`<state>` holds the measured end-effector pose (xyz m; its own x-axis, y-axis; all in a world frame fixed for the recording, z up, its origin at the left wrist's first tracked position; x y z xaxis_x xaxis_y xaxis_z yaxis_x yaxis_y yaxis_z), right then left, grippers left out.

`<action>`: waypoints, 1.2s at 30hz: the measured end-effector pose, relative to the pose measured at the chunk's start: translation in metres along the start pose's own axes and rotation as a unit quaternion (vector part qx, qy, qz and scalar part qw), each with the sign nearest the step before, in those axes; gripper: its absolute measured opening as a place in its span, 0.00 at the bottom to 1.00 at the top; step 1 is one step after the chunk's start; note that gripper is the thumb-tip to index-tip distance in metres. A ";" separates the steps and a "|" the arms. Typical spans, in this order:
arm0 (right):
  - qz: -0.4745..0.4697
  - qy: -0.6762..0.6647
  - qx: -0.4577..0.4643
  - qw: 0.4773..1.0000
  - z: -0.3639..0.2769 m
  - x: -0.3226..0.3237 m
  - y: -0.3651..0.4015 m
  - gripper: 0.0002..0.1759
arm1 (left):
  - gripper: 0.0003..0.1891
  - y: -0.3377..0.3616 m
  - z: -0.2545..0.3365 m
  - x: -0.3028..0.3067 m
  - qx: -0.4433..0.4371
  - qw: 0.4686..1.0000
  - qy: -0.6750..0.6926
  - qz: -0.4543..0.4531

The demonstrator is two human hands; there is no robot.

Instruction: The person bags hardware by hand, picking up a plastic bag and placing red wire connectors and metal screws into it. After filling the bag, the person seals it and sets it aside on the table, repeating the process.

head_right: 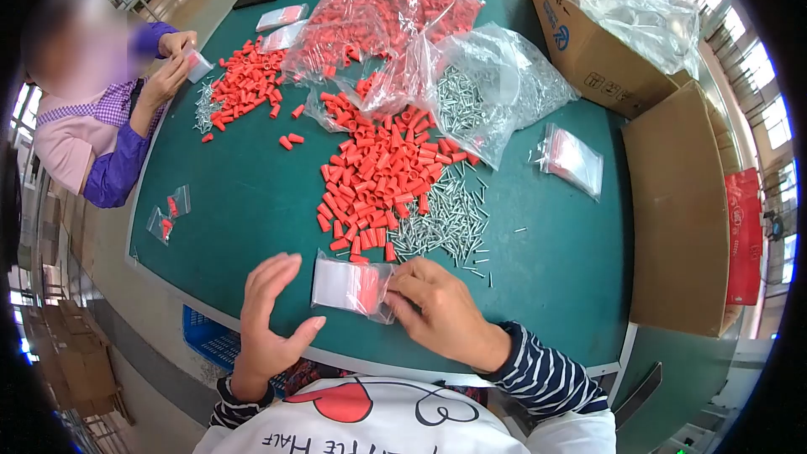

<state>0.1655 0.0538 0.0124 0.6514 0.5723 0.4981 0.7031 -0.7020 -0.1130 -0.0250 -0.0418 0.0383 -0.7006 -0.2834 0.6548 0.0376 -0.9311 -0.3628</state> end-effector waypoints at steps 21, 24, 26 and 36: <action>0.033 -0.042 -0.004 0.999 -0.002 -0.012 0.002 0.17 | 0.46 0.015 -0.006 -0.048 -0.121 0.992 0.010 0.013; 0.053 -0.018 0.001 0.998 -0.006 -0.013 0.003 0.18 | 0.49 0.013 0.000 -0.043 -0.118 0.991 0.058 0.002; 0.076 0.034 0.081 0.993 -0.012 -0.012 0.006 0.19 | 0.50 0.013 -0.004 -0.042 -0.061 0.983 0.171 0.016; 0.070 0.116 0.193 0.972 -0.027 -0.008 0.009 0.23 | 0.16 -0.003 -0.009 -0.039 0.106 0.969 0.201 -0.101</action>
<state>0.1590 0.0314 0.0309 0.6978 0.3404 0.6302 0.6961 -0.5293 -0.4850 -0.0045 -0.0258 0.0079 -0.9282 -0.0175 0.3718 -0.0140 -0.9965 -0.0820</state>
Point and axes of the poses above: each hand's wrist, its own y-axis away from the middle knuckle, its own x-axis out of the back of the hand, z = x × y, the point moved 6 cm from there along -y, towards the middle knuckle, and after that the axes turned 3 degrees about -x, right-handed, at the moved point
